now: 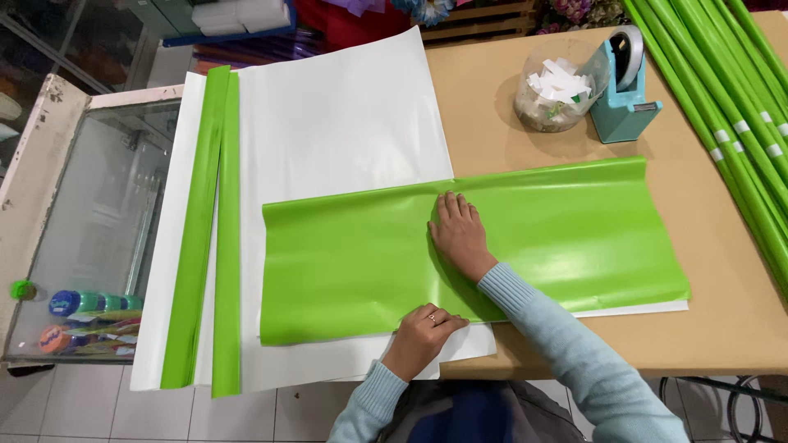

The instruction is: The person tapes two green plastic tubes together, then rolls a green and white paper sheet around a third plastic tube by hand.

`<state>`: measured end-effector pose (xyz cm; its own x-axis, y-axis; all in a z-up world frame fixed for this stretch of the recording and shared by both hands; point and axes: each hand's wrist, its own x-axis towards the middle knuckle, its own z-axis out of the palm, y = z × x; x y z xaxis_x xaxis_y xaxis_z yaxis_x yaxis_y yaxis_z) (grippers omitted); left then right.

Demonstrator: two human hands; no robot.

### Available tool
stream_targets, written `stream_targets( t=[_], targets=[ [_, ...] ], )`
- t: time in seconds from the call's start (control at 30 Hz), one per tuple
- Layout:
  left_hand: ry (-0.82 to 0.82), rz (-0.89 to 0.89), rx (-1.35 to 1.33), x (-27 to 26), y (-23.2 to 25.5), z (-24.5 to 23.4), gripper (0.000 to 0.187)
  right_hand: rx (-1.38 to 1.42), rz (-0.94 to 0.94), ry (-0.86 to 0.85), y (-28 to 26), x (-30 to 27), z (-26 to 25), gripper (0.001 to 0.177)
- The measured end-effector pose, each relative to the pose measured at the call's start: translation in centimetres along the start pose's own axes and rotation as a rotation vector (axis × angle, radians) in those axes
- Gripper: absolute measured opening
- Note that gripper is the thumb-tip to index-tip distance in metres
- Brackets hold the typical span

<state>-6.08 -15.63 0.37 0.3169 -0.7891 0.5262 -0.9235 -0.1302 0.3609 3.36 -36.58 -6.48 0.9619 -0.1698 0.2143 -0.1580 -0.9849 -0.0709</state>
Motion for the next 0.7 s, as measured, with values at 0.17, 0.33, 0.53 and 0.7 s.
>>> stream_targets(
  t=[0.17,0.33,0.53,0.7],
  targets=[
    [-0.050,-0.016,-0.028,-0.1,-0.2,0.1,0.024,-0.007,0.060,0.038,-0.2,2.2,0.2,0.069],
    [-0.099,-0.012,-0.044,-0.5,-0.5,0.6,0.037,-0.055,0.112,0.160,-0.5,2.6,0.2,0.065],
    [-0.143,-0.037,-0.093,-0.3,-0.5,0.7,0.034,-0.007,0.285,0.132,3.8,2.0,-0.3,0.072],
    [-0.108,-0.067,-0.098,-0.6,-0.8,1.4,0.033,-0.170,0.553,0.247,12.5,1.6,1.6,0.074]
  ],
)
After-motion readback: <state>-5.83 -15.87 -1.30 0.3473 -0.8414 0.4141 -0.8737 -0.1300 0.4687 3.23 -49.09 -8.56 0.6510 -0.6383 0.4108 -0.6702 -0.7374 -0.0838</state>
